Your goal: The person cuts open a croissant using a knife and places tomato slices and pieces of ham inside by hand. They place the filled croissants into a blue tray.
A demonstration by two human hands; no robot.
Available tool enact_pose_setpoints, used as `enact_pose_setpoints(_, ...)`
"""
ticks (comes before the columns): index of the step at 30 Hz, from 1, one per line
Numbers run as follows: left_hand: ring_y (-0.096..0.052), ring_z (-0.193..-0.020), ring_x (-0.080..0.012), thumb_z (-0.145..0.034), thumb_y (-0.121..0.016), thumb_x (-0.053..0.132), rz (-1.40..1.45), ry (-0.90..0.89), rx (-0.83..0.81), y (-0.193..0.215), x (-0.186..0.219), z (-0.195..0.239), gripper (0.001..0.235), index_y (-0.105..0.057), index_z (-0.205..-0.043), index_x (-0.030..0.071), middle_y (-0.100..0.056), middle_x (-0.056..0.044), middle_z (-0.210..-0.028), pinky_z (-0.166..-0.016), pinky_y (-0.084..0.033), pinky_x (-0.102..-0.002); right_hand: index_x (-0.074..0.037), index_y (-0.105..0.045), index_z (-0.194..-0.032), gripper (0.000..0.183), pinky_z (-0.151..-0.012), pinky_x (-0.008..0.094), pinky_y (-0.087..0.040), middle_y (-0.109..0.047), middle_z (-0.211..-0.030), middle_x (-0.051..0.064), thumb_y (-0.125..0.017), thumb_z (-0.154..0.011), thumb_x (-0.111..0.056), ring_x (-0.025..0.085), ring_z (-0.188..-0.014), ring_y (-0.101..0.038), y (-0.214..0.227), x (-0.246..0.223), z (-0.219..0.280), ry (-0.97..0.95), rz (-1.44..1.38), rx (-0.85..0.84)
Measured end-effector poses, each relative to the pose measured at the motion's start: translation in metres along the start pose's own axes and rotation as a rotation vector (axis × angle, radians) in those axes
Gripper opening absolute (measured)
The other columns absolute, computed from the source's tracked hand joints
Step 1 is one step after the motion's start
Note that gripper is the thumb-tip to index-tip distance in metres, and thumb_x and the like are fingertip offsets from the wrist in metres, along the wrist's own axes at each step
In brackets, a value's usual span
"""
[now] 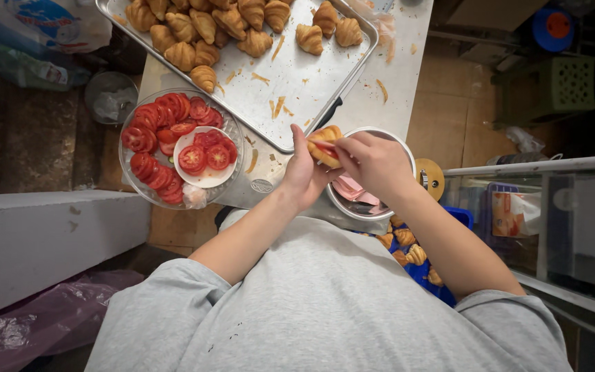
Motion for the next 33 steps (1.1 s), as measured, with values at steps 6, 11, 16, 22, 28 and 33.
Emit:
enact_pose_setpoints(6, -0.055, -0.128, -0.0246, -0.098, -0.044, 0.063, -0.201, -0.043, 0.001, 0.001, 0.008, 0.009, 0.069, -0.037, -0.145, 0.013, -0.052, -0.01, -0.135, -0.108, -0.051, -0.051, -0.016, -0.081, -0.1, 0.011, -0.062, 0.035, -0.054, -0.068, -0.086, 0.004, -0.078, -0.09, -0.018, 0.021, -0.069, -0.067, -0.007, -0.007, -0.009, -0.039, -0.045, -0.024)
enact_pose_setpoints(11, -0.055, -0.125, -0.0254, -0.097, -0.055, 0.051, -0.171, -0.052, 0.0, 0.005, 0.017, 0.017, 0.067, -0.033, -0.15, 0.016, -0.053, -0.011, -0.133, -0.106, -0.052, -0.05, -0.011, -0.08, -0.103, 0.016, -0.061, 0.031, -0.053, -0.069, -0.086, 0.004, -0.081, -0.087, -0.015, 0.018, -0.068, -0.066, -0.009, -0.01, -0.01, -0.145, -0.255, -0.029)
enact_pose_setpoints(16, -0.057, -0.127, -0.0245, -0.097, -0.048, 0.059, -0.148, -0.036, -0.071, 0.011, 0.031, 0.025, 0.071, -0.036, -0.15, 0.013, -0.053, -0.01, -0.136, -0.107, -0.053, -0.049, -0.007, -0.074, -0.12, 0.022, -0.078, 0.028, -0.055, -0.068, -0.112, 0.006, -0.074, -0.099, -0.012, 0.012, -0.088, -0.067, -0.023, 0.011, 0.006, -0.37, -0.617, 0.006)
enact_pose_setpoints(22, -0.058, -0.129, -0.0238, -0.095, -0.038, 0.069, -0.275, 0.074, -0.191, 0.015, 0.044, 0.032, 0.079, -0.038, -0.152, 0.014, -0.054, -0.01, -0.142, -0.107, -0.053, -0.046, -0.007, -0.047, -0.153, 0.074, -0.11, 0.033, -0.049, -0.056, -0.145, 0.011, -0.077, -0.085, -0.012, 0.02, -0.128, -0.058, -0.052, -0.014, 0.004, -0.352, -1.02, -0.115)
enact_pose_setpoints(28, -0.062, -0.122, -0.0293, -0.098, -0.02, 0.077, -0.232, 0.283, -0.199, 0.035, 0.049, 0.04, 0.088, -0.044, -0.148, 0.01, -0.059, -0.014, -0.134, -0.102, -0.055, -0.047, -0.004, -0.05, -0.141, 0.08, -0.112, 0.036, -0.049, -0.051, -0.146, 0.014, -0.09, -0.072, -0.011, 0.026, -0.138, -0.053, -0.058, -0.056, 0.003, -0.32, -0.786, 0.022)
enact_pose_setpoints(33, -0.06, -0.127, -0.0298, -0.098, -0.013, 0.077, -0.165, 0.427, -0.166, 0.046, 0.062, 0.048, 0.09, -0.044, -0.146, 0.008, -0.059, -0.014, -0.137, -0.103, -0.055, -0.05, -0.006, -0.057, -0.134, 0.069, -0.096, 0.032, -0.056, -0.059, -0.142, 0.011, -0.088, -0.072, -0.01, 0.022, -0.125, -0.063, -0.073, -0.091, 0.005, -0.591, -0.616, 0.12)
Point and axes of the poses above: each hand's wrist, its own z-axis away from the middle knuckle, its own y-axis out of the back of the hand, x = y × z, the point moved 4 cm from there along -z, towards the middle knuckle
